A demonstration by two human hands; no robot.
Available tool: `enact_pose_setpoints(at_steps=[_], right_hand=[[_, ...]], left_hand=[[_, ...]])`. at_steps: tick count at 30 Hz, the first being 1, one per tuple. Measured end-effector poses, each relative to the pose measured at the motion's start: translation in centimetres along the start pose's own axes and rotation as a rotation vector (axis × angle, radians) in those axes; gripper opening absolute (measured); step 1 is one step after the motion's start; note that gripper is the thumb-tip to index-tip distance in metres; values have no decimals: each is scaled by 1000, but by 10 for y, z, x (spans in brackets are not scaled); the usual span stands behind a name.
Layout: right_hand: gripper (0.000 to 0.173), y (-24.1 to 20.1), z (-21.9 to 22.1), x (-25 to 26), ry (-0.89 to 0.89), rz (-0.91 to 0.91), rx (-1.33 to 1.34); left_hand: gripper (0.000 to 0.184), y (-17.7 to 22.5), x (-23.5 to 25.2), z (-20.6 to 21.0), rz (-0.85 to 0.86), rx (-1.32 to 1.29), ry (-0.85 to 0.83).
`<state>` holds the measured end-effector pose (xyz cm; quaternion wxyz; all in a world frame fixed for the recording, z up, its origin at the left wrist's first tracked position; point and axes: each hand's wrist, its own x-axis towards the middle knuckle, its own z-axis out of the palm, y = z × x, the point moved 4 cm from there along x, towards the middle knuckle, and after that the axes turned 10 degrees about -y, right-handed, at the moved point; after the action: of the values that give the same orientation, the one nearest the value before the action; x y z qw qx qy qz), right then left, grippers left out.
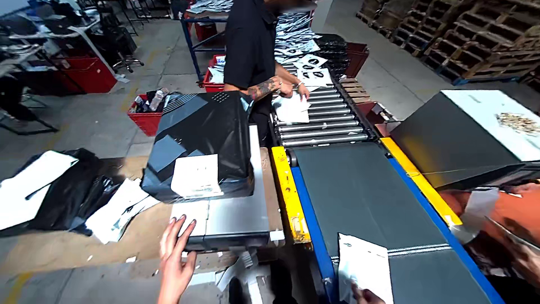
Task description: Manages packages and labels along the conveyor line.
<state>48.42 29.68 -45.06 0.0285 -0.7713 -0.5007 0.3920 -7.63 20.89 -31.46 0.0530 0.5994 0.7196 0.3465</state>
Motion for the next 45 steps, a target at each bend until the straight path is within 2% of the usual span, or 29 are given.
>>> enact_pose_setpoints(at_steps=[4,5,7,8,9,12,14,20,23,24,28,38,41,45], right_hand=[[35,-89,126,-65,-331,-346,261],[41,-109,156,-73,-428,-373,367],[63,-149,198,-88,-636,-343,555],[66,-168,208,-94,-719,-330,612],[63,-186,213,-100,-750,-324,644],[35,-225,210,-106,-715,-275,652],[30,-240,209,-107,-711,-170,684],[29,-264,219,-115,-657,-196,773],[55,-267,224,-121,-677,-155,869],[58,-267,225,-121,-676,-158,894],[37,-270,225,-124,-637,-203,889],[14,-277,219,-115,-587,-133,899],[10,-277,215,-108,-592,-127,904],[15,-281,211,-104,-566,-93,909]], left_hand=[[59,-4,-4,1,-58,-2,0],[59,-5,-6,1,-63,1,-11],[60,-8,-7,0,-57,6,-34],[60,-8,-8,-2,-51,7,-50],[61,-9,-8,-3,-44,6,-63],[66,-10,-8,-6,-23,13,-92],[68,-10,-9,-7,-26,10,-107],[71,-10,-9,-9,-46,14,-130],[72,-10,-8,-11,-36,23,-146],[72,-10,-8,-11,-35,26,-145],[73,-9,-8,-10,-53,21,-141],[73,-5,-8,-10,-62,17,-143],[73,-4,-6,-8,-60,19,-139],[72,-3,-5,-3,-47,25,-133]])
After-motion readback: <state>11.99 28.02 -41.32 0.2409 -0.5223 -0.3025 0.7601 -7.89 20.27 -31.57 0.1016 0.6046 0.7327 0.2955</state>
